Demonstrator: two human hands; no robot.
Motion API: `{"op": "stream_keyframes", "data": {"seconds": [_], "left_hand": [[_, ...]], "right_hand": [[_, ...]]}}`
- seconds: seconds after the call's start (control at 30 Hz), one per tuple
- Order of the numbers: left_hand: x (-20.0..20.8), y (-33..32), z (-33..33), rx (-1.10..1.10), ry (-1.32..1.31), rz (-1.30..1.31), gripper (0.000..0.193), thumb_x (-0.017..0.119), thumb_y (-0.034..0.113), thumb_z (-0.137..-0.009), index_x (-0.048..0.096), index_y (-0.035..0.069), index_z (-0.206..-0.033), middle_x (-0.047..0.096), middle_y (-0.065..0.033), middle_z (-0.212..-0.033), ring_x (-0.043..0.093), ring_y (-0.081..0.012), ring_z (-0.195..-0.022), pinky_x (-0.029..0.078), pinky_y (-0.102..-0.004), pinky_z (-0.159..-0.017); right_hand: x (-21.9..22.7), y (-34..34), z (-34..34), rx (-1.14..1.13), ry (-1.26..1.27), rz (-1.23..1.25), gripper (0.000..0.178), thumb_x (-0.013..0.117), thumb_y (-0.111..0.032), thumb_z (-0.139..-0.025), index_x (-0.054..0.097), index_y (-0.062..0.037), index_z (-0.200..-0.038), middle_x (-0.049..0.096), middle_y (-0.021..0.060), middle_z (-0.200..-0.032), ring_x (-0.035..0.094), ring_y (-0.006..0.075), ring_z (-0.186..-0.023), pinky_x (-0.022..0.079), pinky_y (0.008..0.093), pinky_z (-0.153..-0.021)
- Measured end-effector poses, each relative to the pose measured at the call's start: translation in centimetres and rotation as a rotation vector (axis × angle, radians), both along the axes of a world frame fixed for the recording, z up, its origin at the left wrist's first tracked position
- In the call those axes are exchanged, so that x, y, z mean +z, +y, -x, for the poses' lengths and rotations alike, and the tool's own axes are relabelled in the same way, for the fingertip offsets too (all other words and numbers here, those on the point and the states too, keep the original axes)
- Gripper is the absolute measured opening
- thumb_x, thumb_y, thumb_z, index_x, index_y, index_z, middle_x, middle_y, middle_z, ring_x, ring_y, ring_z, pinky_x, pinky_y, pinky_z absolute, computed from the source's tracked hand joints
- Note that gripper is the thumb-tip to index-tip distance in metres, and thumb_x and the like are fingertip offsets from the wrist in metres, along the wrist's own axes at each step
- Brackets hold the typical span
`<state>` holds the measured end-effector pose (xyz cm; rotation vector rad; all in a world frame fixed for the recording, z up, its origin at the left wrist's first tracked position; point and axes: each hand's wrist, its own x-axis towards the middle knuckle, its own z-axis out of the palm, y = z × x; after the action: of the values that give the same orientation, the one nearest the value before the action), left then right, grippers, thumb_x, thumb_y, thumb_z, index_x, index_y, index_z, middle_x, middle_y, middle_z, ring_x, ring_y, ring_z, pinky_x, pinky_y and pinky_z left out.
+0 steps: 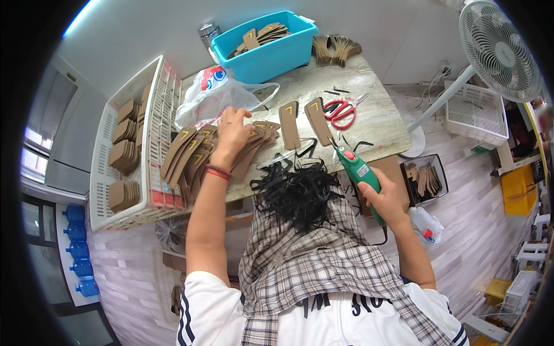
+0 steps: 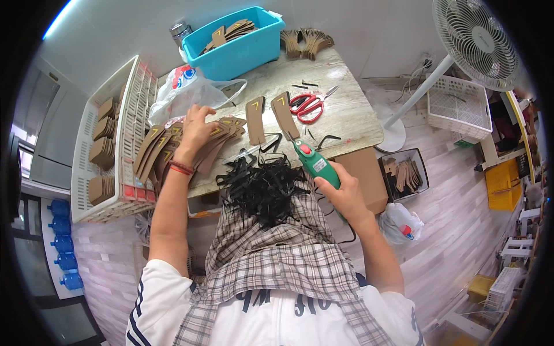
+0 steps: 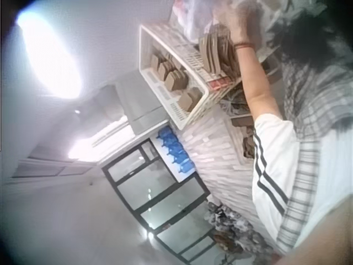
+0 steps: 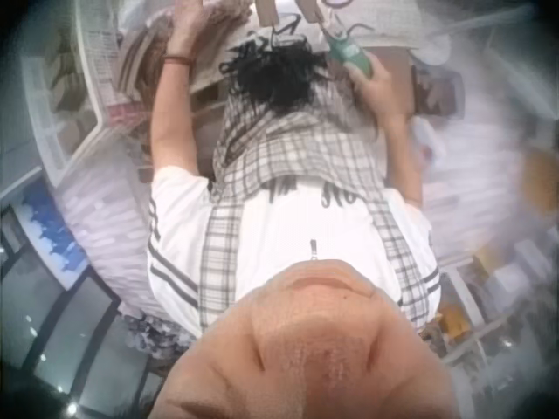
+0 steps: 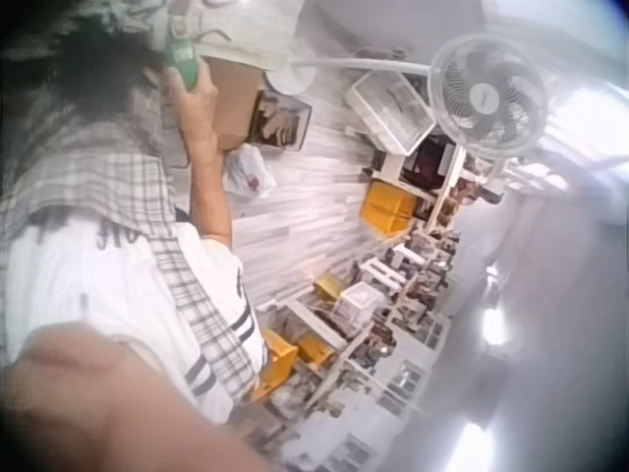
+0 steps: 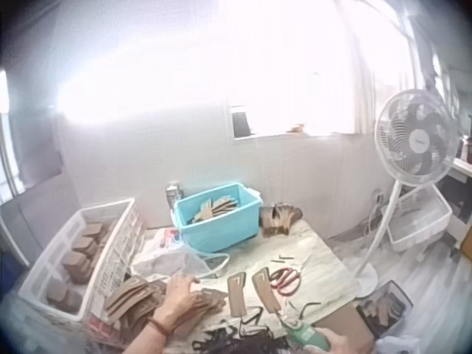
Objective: The person uses a green rotary tool to trim the edges of small brown cardboard pieces. They handle the pieces one at a time, place trimmed items into a plastic bag, and occasionally move a blue bin to access more materials.
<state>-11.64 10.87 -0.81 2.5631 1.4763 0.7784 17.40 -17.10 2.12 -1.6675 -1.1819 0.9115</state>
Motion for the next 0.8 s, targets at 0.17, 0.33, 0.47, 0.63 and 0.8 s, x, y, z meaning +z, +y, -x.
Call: {"op": "stream_keyframes", "data": {"seconds": [0.17, 0.33, 0.47, 0.63, 0.8], "left_hand": [[-1.9, -0.4, -10.3, -0.061, -0.022, -0.174, 0.031, 0.074, 0.025, -0.071, 0.067, 0.01, -0.097, 0.055, -0.0091, -0.099, 0.049, -0.0287, -0.1, 0.036, -0.0433, -0.083], [-6.4, -0.1, -16.8, 0.005, 0.296, 0.06, 0.056, 0.064, 0.04, -0.083, 0.055, 0.004, -0.125, 0.04, -0.0213, -0.14, 0.02, -0.0383, -0.139, 0.012, -0.0621, -0.109], [-5.9, -0.9, -17.3, 0.017, 0.153, 0.081, 0.048, 0.065, 0.027, -0.082, 0.055, 0.005, -0.123, 0.036, -0.0233, -0.143, 0.018, -0.0389, -0.14, 0.007, -0.0617, -0.111], [-6.2, -2.1, -17.3, -0.023, 0.06, -0.106, 0.043, 0.057, 0.009, -0.079, 0.058, 0.011, -0.122, 0.039, -0.0205, -0.14, 0.024, -0.0361, -0.138, 0.012, -0.0571, -0.112], [-6.9, -2.7, -16.9, -0.078, -0.003, -0.167, 0.04, 0.059, 0.01, -0.079, 0.06, 0.014, -0.118, 0.053, -0.0122, -0.121, 0.046, -0.0292, -0.115, 0.032, -0.0464, -0.098]], "right_hand": [[-2.1, 0.1, -0.2, -0.084, 0.108, -0.001, 0.045, 0.069, -0.03, -0.086, 0.057, -0.0004, -0.117, 0.061, 0.0036, -0.073, 0.055, 0.009, -0.053, 0.046, 0.0258, -0.049], [-2.8, -0.3, -0.5, -0.091, 0.088, 0.008, 0.046, 0.069, -0.03, -0.085, 0.057, 0.0007, -0.117, 0.061, 0.0047, -0.073, 0.055, 0.0093, -0.053, 0.046, 0.0261, -0.049], [-3.3, -0.5, -0.8, -0.123, 0.121, 0.015, 0.046, 0.069, -0.03, -0.086, 0.056, 0.0019, -0.118, 0.061, 0.0049, -0.073, 0.055, 0.0096, -0.053, 0.045, 0.0262, -0.049], [-3.6, 0.1, -0.1, -0.147, 0.108, 0.029, 0.045, 0.068, -0.03, -0.086, 0.057, 0.001, -0.117, 0.061, 0.0049, -0.073, 0.055, 0.0098, -0.054, 0.046, 0.0261, -0.049], [-3.0, 0.2, 0.4, -0.145, 0.109, 0.01, 0.044, 0.068, -0.03, -0.086, 0.058, -0.0002, -0.116, 0.062, 0.0043, -0.074, 0.056, 0.0092, -0.056, 0.046, 0.0253, -0.047]]}}
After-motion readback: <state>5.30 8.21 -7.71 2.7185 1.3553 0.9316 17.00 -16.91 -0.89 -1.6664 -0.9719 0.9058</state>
